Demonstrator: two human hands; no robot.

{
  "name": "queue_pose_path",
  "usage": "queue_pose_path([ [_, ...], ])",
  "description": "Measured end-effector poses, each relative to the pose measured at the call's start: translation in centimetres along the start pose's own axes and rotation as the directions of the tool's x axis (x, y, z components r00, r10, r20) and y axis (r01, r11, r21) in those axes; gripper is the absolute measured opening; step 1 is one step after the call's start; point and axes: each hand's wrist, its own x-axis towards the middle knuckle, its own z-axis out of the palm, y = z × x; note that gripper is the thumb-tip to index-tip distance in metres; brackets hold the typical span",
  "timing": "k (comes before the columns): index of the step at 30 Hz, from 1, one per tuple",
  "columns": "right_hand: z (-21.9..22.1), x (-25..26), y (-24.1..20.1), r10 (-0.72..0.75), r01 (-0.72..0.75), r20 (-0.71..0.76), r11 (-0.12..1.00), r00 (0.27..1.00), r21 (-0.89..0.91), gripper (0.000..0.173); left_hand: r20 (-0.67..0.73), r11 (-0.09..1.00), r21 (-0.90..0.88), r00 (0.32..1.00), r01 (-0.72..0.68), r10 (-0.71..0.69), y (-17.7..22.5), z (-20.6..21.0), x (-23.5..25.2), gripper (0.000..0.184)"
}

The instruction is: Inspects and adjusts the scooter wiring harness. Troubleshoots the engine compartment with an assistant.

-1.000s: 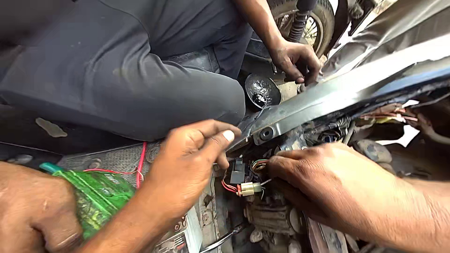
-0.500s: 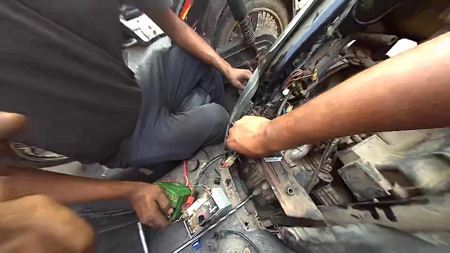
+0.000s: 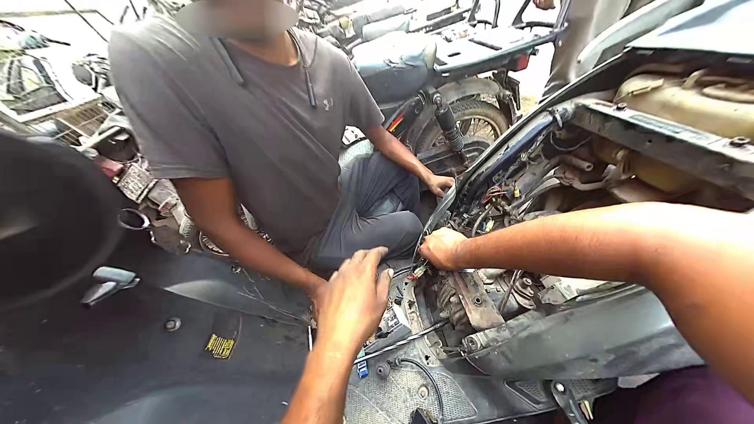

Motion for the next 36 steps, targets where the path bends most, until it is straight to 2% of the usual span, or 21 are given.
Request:
queue_pose_path([
  [2,0.2,0.1,0.2,0.002,-0.002,-0.027,1.0,1.0,0.006,0.008,0.032,0.996,-0.037,0.996,0.082,-0.081,-1.9,4.5,-0.7,0.038],
  [4,0.7,0.2,0.6,0.019,-0.018,-0.046,1.0,0.999,0.018,0.01,0.217,0.989,0.019,0.965,0.148,-0.149,-2.7,7.0,-0.9,0.041],
  [6,0.9,0.2,0.4,0.025,-0.025,-0.046,1.0,0.999,0.006,0.012,0.303,0.982,0.014,0.935,0.186,-0.182,-2.8,8.3,-0.4,0.044],
  [12,1.4,0.5,0.7,0.051,-0.049,-0.071,0.998,0.996,0.03,0.017,0.269,0.926,-0.251,0.939,0.281,-0.212,-0.1,12.4,4.2,0.059],
  [15,1.6,0.7,0.7,0.052,-0.05,-0.061,0.998,0.997,0.03,0.017,0.264,0.91,-0.26,0.931,0.321,-0.253,2.0,13.6,5.7,0.061],
  [19,0.9,1.4,1.5,0.04,-0.04,-0.006,0.997,0.999,0.063,0.019,0.248,0.932,-0.219,0.94,0.291,-0.235,3.5,13.8,7.4,0.046],
  [22,0.6,1.2,1.3,0.007,-0.01,0.043,0.997,0.999,0.073,0.015,0.228,0.945,-0.19,0.948,0.266,-0.221,3.1,14.1,7.3,0.039],
  [26,0.0,1.3,1.3,-0.033,0.03,0.065,0.998,0.997,0.05,0.014,0.221,0.959,-0.165,0.956,0.23,-0.192,2.2,14.0,7.9,0.04],
  [31,-0.1,1.2,1.0,0.006,-0.01,0.068,0.998,0.998,0.057,0.015,0.192,0.971,-0.202,0.977,0.131,-0.092,1.9,14.4,8.5,0.031],
  [36,0.0,1.0,0.8,0.003,-0.006,0.064,0.999,0.998,0.048,0.016,0.176,0.979,-0.179,0.982,0.098,-0.066,2.2,15.4,8.4,0.036],
])
